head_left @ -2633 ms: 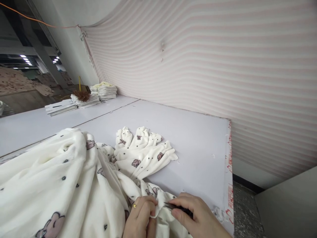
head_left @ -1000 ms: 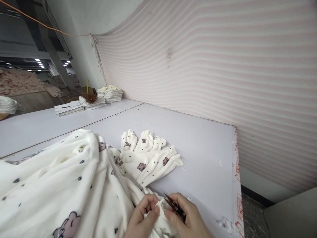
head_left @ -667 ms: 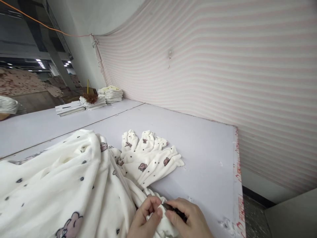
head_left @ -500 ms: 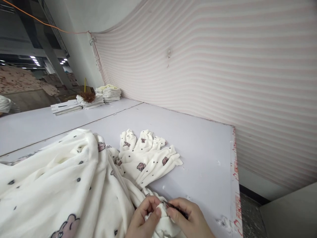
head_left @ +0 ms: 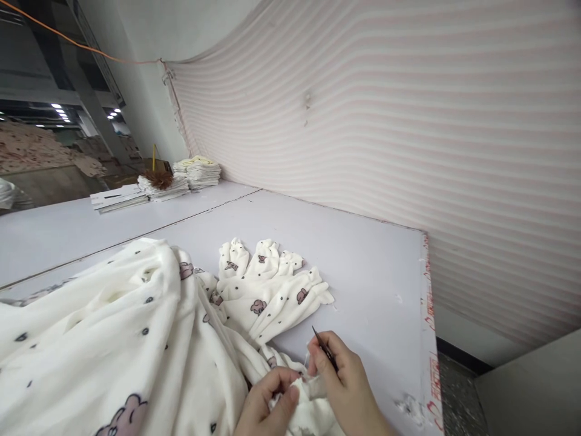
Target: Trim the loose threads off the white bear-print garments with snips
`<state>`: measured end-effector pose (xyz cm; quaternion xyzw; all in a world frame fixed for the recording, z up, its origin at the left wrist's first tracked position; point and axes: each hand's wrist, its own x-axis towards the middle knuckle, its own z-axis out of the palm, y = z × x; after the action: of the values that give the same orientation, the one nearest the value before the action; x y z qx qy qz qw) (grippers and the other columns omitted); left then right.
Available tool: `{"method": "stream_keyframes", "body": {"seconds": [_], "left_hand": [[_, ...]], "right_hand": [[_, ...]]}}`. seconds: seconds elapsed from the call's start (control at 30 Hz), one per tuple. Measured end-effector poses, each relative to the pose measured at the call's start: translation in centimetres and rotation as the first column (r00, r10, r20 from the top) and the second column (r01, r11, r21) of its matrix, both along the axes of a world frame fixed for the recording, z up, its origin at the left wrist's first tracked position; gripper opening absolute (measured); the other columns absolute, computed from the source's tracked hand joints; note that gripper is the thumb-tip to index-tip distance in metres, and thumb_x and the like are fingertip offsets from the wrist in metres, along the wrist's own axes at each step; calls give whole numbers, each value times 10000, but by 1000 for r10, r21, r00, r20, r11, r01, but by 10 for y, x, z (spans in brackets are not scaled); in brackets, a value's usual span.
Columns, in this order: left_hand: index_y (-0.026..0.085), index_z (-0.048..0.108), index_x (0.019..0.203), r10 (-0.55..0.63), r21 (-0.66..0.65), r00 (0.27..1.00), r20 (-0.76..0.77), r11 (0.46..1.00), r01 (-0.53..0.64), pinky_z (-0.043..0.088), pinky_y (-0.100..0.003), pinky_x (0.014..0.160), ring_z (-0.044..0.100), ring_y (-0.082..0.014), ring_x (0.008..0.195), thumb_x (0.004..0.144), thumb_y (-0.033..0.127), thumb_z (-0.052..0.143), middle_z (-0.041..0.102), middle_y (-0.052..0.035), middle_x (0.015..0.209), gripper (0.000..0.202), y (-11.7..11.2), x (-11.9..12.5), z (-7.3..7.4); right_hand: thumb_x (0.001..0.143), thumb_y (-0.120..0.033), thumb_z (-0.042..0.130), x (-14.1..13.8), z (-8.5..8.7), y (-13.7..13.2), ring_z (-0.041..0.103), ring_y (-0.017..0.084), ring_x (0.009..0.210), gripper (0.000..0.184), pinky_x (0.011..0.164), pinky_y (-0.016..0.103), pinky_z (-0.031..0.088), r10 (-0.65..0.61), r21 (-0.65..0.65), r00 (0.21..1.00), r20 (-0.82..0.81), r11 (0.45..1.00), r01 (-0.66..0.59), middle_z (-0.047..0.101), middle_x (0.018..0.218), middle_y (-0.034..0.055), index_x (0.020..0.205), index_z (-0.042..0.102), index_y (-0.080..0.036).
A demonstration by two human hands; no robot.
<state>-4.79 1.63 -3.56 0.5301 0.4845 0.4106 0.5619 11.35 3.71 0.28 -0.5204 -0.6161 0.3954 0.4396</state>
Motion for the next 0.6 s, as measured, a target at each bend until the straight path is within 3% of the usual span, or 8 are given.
{"method": "stream_keyframes", "body": {"seconds": [0.07, 0.17, 0.33, 0.47, 0.6], "left_hand": [[183, 670, 847, 26, -51, 998, 61, 998, -23, 394, -239, 626, 478, -144, 649, 764, 612, 625, 570, 5, 697, 439, 2, -1, -4], [181, 649, 869, 123, -107, 981, 149, 988, -108, 377, -240, 605, 464, -140, 643, 713, 656, 647, 546, 10, 704, 500, 2, 1, -11], [180, 637, 836, 168, -78, 973, 156, 984, -158, 357, -241, 634, 435, -130, 644, 695, 656, 670, 530, 27, 686, 498, 1, 7, -12], [180, 642, 815, 171, -32, 975, 144, 985, -168, 353, -240, 650, 430, -134, 658, 711, 644, 665, 527, 30, 678, 476, 2, 6, -10], [174, 636, 828, 93, -37, 984, 154, 995, -88, 360, -241, 645, 449, -137, 661, 742, 632, 642, 537, 25, 689, 466, 3, 3, -12]], "right_hand": [[892, -403, 508, 4, 2, -3, 605, 168, 706, 221, 652, 237, 462, -3, 17, 1000, 9, 1000, 3, 653, 774, 17, 896, 585, -196], [852, -348, 562, 16, 2, -12, 637, 201, 835, 237, 756, 256, 476, 68, 13, 984, 166, 997, -72, 678, 899, 46, 1024, 640, -205], [848, -327, 567, 20, -7, -21, 666, 216, 815, 200, 716, 258, 480, 174, -109, 926, 336, 983, -145, 710, 890, 52, 942, 709, -223], [830, -311, 579, 13, -9, -15, 662, 212, 771, 184, 688, 260, 473, 171, -107, 937, 303, 984, -145, 707, 824, 46, 882, 720, -206], [839, -322, 567, 11, -7, -11, 660, 209, 769, 209, 695, 257, 478, 171, -130, 962, 212, 981, -145, 719, 810, 43, 858, 733, -197]]}}
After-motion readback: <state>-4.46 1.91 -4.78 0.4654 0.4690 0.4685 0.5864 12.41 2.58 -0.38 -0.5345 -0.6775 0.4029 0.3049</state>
